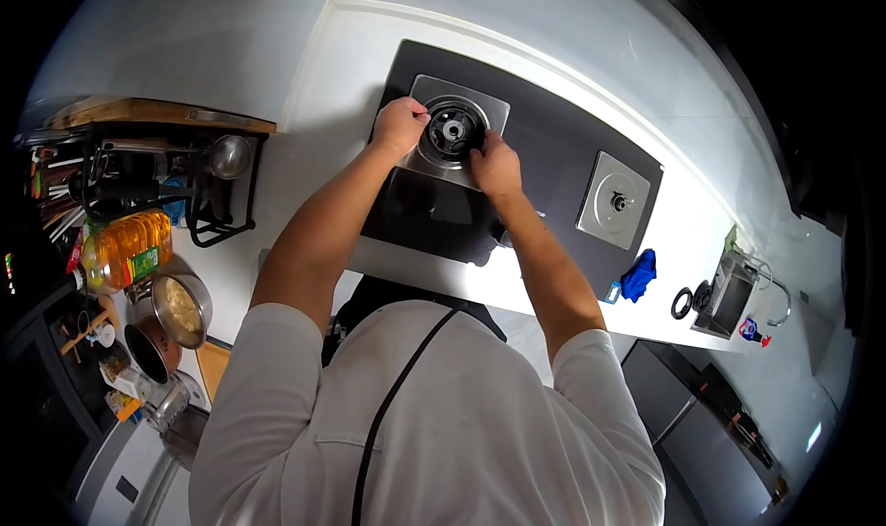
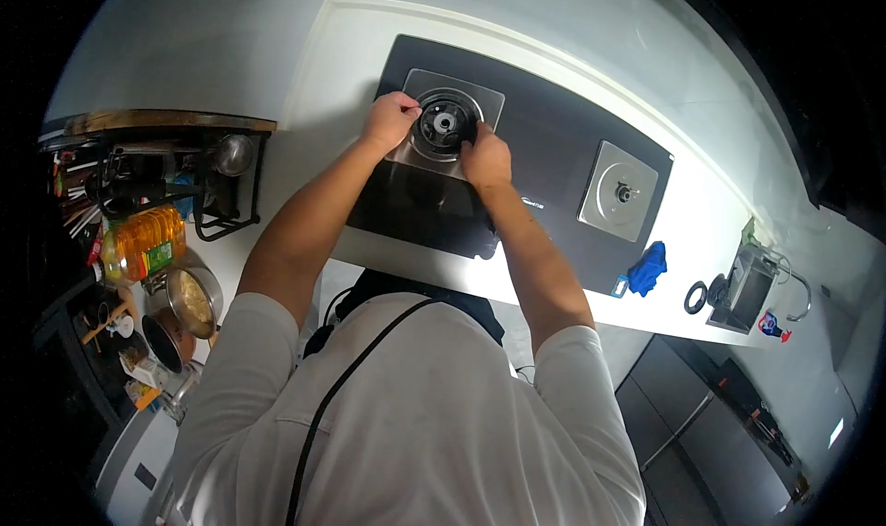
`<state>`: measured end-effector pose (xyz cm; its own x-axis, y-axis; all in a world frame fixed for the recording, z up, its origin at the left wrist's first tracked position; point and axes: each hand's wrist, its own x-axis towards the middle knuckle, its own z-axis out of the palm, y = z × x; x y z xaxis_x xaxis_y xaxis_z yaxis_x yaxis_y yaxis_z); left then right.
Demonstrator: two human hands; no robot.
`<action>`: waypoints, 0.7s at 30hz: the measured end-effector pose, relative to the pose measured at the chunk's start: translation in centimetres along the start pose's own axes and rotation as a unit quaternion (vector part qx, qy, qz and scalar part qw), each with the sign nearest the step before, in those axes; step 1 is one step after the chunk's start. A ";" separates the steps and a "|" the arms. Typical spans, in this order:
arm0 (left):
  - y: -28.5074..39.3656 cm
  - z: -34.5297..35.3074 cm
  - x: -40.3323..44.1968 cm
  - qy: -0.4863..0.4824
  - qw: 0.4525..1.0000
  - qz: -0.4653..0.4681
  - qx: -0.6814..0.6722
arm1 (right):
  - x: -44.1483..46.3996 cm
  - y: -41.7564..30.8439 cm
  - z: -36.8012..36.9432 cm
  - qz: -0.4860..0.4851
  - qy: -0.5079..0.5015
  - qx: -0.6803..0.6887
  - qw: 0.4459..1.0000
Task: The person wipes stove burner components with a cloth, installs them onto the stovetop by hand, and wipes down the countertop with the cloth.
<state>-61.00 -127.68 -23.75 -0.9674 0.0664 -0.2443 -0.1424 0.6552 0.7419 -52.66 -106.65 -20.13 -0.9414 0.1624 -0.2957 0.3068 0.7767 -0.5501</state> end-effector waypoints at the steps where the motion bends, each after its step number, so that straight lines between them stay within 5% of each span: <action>1: -0.1 0.0 0.0 0.000 1.000 -0.001 0.001 | 0.2 0.3 0.0 -0.008 -0.004 -0.001 1.000; 14: 0.5 0.1 -0.7 0.025 1.000 -0.005 0.007 | 0.6 0.5 -0.2 -0.004 0.006 0.016 1.000; 17: 0.7 0.1 -0.7 0.019 1.000 -0.008 0.014 | 0.8 -0.1 -1.1 0.022 -0.055 -0.015 0.998; 21: 0.8 0.0 -0.8 0.026 0.999 -0.003 0.018 | -0.3 -1.6 -1.0 -0.097 0.029 -0.015 0.995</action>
<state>-60.38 -127.21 -23.00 -0.9764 0.0239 -0.2147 -0.1410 0.6827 0.7170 -53.03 -107.34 -18.36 -0.9893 0.0426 -0.1397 0.1153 0.8143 -0.5689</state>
